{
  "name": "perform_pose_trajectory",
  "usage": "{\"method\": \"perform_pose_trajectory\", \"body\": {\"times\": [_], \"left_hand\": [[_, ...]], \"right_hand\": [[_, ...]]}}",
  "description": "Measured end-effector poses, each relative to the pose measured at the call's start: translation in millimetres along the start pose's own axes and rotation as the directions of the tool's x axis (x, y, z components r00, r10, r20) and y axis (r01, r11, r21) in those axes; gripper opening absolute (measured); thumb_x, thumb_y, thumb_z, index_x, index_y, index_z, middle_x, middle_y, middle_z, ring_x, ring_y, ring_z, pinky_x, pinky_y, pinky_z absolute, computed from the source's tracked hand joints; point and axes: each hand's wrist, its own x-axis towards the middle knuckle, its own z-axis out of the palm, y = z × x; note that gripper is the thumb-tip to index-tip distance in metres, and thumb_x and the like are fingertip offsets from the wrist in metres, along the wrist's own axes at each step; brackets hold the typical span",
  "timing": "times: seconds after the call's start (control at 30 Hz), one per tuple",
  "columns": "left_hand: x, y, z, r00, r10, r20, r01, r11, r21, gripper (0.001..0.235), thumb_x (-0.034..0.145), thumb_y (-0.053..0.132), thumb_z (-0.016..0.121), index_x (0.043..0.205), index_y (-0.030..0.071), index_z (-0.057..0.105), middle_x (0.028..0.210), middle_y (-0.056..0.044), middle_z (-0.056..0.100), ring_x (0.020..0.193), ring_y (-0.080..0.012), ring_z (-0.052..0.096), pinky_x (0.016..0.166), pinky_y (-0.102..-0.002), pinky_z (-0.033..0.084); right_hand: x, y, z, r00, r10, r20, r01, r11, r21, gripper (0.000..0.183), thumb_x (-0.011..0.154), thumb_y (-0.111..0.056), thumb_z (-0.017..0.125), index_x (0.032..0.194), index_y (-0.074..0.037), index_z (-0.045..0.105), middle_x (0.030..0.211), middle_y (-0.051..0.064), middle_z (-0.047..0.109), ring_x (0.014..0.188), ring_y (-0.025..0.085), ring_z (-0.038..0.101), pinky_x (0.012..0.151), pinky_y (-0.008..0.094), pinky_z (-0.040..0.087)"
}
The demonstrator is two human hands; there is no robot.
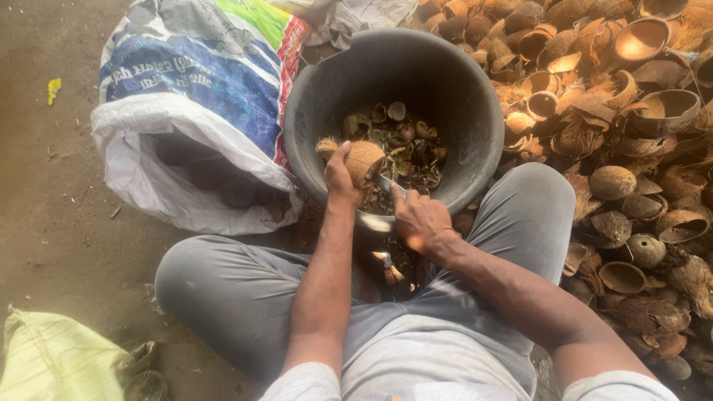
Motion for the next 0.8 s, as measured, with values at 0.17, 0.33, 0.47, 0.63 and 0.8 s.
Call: {"method": "perform_pose_trajectory", "body": {"times": [0.17, 0.33, 0.47, 0.63, 0.8], "left_hand": [[-14, 0, 19, 0.961, -0.083, -0.264, 0.037, 0.984, -0.173, 0.056, 0.095, 0.033, 0.056, 0.135, -0.006, 0.05, 0.122, -0.022, 0.062, 0.105, -0.033, 0.071, 0.082, -0.043, 0.066], [-14, 29, 30, 0.868, -0.202, -0.453, 0.001, 0.914, -0.406, 0.059, 0.097, 0.039, 0.052, 0.142, 0.003, 0.04, 0.129, -0.021, 0.057, 0.123, -0.0344, 0.063, 0.101, -0.048, 0.058], [-10, 33, 16, 0.963, -0.182, -0.199, 0.097, 0.922, -0.375, 0.06, 0.093, 0.041, 0.055, 0.142, 0.009, 0.042, 0.133, -0.018, 0.052, 0.123, -0.0326, 0.059, 0.1, -0.051, 0.056], [5, 16, -6, 0.981, 0.098, 0.165, -0.076, 0.988, -0.131, 0.062, 0.081, 0.042, 0.068, 0.135, 0.021, 0.046, 0.131, -0.008, 0.052, 0.12, -0.027, 0.059, 0.096, -0.046, 0.06], [6, 12, -21, 0.991, 0.054, 0.119, -0.031, 0.983, -0.18, 0.058, 0.08, 0.043, 0.072, 0.126, 0.011, 0.055, 0.116, -0.014, 0.06, 0.105, -0.0294, 0.066, 0.08, -0.042, 0.065]], "right_hand": [[10, -10, -3, 0.999, -0.008, 0.047, -0.002, 0.978, 0.207, 0.063, 0.101, -0.008, 0.039, 0.162, -0.005, 0.024, 0.103, 0.024, 0.063, 0.075, 0.031, 0.071, 0.059, 0.041, 0.058], [24, -12, 0, 0.988, 0.007, -0.157, 0.053, 0.926, 0.373, 0.071, 0.094, -0.006, 0.045, 0.163, -0.014, 0.026, 0.102, 0.022, 0.065, 0.077, 0.035, 0.069, 0.066, 0.048, 0.056], [29, -7, -13, 0.998, 0.055, -0.035, -0.034, 0.891, 0.453, 0.055, 0.105, -0.017, 0.038, 0.16, -0.022, 0.033, 0.101, 0.019, 0.066, 0.08, 0.034, 0.071, 0.069, 0.049, 0.059], [22, 24, -7, 0.972, -0.102, -0.212, 0.228, 0.631, 0.742, 0.053, 0.1, -0.025, 0.059, 0.152, -0.022, 0.05, 0.105, 0.019, 0.072, 0.091, 0.033, 0.071, 0.085, 0.048, 0.055], [8, 30, -11, 0.989, -0.134, -0.059, 0.141, 0.758, 0.637, 0.049, 0.099, -0.029, 0.06, 0.147, -0.025, 0.055, 0.108, 0.015, 0.074, 0.096, 0.032, 0.072, 0.087, 0.045, 0.056]]}}
